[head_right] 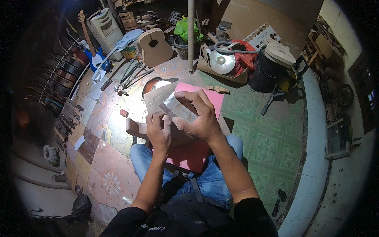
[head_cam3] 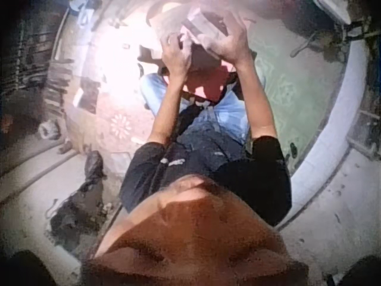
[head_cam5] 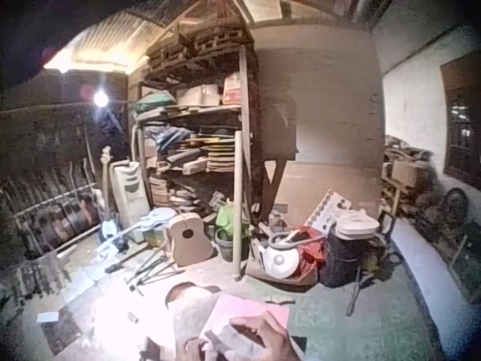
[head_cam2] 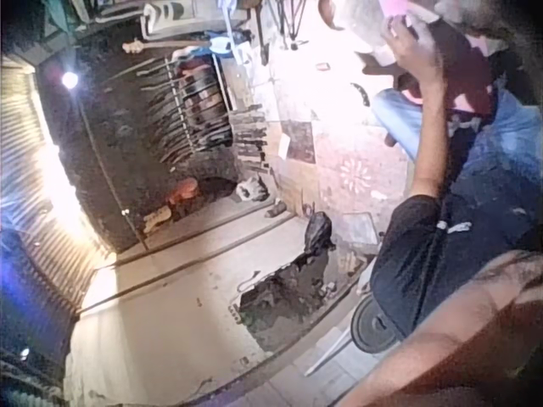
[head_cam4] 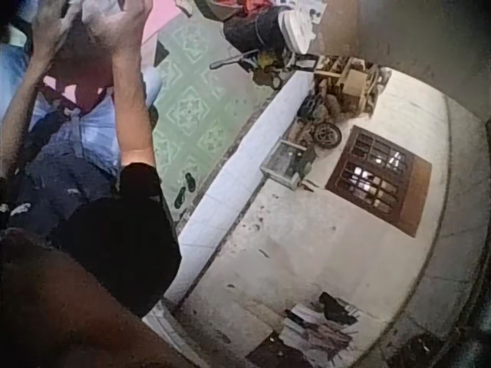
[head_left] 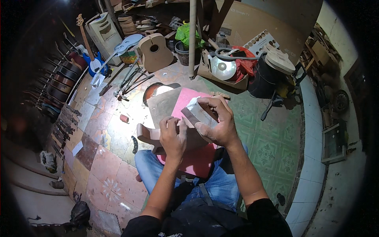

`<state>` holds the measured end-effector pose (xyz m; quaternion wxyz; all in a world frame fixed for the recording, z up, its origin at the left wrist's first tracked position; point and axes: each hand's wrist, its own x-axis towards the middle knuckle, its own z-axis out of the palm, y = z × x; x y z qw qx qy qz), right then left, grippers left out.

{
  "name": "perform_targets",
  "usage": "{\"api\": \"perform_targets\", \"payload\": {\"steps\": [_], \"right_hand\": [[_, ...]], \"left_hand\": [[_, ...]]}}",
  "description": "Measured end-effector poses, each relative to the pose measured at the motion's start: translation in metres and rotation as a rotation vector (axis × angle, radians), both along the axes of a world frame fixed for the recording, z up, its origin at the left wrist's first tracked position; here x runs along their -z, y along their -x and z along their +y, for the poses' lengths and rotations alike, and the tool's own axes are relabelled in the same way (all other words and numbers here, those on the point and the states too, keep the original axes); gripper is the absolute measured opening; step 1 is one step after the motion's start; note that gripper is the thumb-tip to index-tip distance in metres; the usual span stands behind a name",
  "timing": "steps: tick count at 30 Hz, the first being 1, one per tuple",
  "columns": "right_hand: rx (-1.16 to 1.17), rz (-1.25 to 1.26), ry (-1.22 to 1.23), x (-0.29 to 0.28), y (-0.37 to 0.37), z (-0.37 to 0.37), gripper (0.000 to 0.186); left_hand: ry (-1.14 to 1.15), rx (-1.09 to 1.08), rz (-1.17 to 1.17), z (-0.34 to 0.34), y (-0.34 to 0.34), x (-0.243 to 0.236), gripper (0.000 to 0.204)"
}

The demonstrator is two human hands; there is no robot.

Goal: The person sands the edges and back of a wooden guitar body by hand with a sanding block, turning the piece over to reach different areas.

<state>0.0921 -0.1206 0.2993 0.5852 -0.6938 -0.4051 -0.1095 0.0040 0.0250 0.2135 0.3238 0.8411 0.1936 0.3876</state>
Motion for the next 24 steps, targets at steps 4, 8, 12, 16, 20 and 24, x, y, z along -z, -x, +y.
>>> {"api": "perform_targets", "payload": {"steps": [4,8,12,16,20,24], "right_hand": [[0.002,-0.019,-0.012,0.002,0.003,0.002,0.064],[-0.007,-0.031,0.002,-0.001,0.007,-0.003,0.064],[-0.059,-0.068,0.004,0.000,0.012,-0.009,0.061],[-0.135,-0.062,-0.024,0.005,0.015,-0.017,0.064],[-0.227,0.431,-0.343,0.026,0.022,-0.036,0.060],[-0.180,0.902,-0.825,0.068,0.014,-0.058,0.054]], "left_hand": [[0.022,0.009,-0.051,-0.002,0.001,-0.005,0.025],[-0.024,-0.004,-0.097,-0.003,0.003,-0.007,0.026],[0.062,-0.030,-0.039,-0.001,0.006,-0.011,0.024],[0.070,-0.061,-0.011,-0.004,0.011,-0.014,0.024],[0.083,-0.037,-0.037,-0.002,0.016,-0.016,0.025],[-0.045,0.185,0.009,0.020,0.032,-0.017,0.041]]}}
